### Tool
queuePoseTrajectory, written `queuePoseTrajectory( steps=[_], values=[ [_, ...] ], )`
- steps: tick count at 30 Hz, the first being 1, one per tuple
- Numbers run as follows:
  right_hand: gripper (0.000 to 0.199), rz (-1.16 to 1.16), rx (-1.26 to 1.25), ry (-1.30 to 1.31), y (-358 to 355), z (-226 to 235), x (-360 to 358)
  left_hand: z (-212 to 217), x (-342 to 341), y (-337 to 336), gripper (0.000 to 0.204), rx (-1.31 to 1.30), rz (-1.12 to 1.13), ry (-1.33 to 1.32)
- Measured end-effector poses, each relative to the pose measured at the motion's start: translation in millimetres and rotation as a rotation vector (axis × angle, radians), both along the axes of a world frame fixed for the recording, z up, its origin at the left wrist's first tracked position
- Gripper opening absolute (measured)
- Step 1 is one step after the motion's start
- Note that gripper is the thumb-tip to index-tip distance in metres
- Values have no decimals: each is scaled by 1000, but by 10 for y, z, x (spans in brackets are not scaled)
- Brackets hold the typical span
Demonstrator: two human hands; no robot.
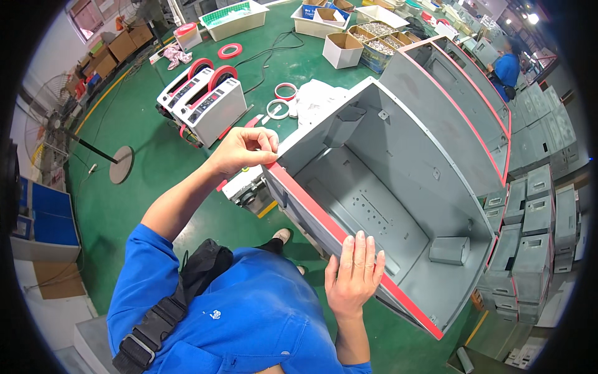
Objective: Applying adhesive tape to the edges of metal enclosures and assembling internal components.
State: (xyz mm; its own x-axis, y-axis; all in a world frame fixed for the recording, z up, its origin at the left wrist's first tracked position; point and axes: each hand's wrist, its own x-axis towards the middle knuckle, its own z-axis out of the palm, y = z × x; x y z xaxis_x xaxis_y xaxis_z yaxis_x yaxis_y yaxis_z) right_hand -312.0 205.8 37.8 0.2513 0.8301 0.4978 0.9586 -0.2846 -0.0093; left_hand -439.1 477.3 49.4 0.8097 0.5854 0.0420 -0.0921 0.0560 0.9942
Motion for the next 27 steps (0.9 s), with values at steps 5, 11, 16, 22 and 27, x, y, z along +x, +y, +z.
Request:
queuePoseTrajectory(
  steps=[5,11,16,22,27],
  values=[
    [40,-5,3,-7,8,10,-10,-26,-11,0,12,31,9,-13],
    [39,4,8,-33,14,15,-15,-76,1,-16,12,147,42,-50],
    [40,1,15,-52,4,-13,-16,-87,-32,-48,31,191,124,48],
    [37,14,20,-55,40,10,-92,-107,-101,-192,23,-34,204,8],
    [36,-7,14,-83,42,37,-144,-296,12,-223,22,-81,209,-121]
  ],
)
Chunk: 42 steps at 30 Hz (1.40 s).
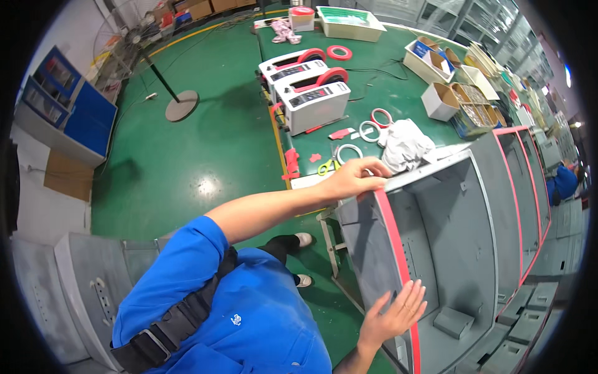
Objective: Applying adhesive tape to the edges of metal enclosures and assembling internal components.
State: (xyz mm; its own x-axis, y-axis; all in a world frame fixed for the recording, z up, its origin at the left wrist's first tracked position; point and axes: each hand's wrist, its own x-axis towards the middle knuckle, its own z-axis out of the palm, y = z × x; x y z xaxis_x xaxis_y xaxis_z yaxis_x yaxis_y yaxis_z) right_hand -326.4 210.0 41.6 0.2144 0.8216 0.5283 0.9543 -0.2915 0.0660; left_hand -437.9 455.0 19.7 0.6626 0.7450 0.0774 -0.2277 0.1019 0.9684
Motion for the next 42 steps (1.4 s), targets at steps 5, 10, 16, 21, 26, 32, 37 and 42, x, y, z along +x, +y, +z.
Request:
queuePoseTrajectory(
  steps=[5,10,16,21,26,32,37,42],
  values=[
    [38,-23,29,13,89,-45,-138,-325,-210,45,28,-40,-13,45],
    [40,-148,59,-55,482,-51,-461,-1162,-816,76,24,117,-175,253],
    [40,-130,122,-117,1389,-117,-888,-1533,-1858,476,23,126,-148,484],
    [39,-199,123,-144,1742,-180,-1013,-1788,-2199,722,21,124,-169,524],
    [37,-232,119,-189,1795,-198,-1089,-1857,-2342,837,20,65,-159,496],
    [34,-217,26,-260,1905,-194,-1107,-1998,-2510,1173,20,16,34,457],
    [36,-181,109,-107,1987,-178,-1153,-1863,-2697,1563,22,-218,312,364],
    [39,-246,138,-122,1989,-184,-1233,-1710,-3106,2235,25,-196,680,267]
  ],
)
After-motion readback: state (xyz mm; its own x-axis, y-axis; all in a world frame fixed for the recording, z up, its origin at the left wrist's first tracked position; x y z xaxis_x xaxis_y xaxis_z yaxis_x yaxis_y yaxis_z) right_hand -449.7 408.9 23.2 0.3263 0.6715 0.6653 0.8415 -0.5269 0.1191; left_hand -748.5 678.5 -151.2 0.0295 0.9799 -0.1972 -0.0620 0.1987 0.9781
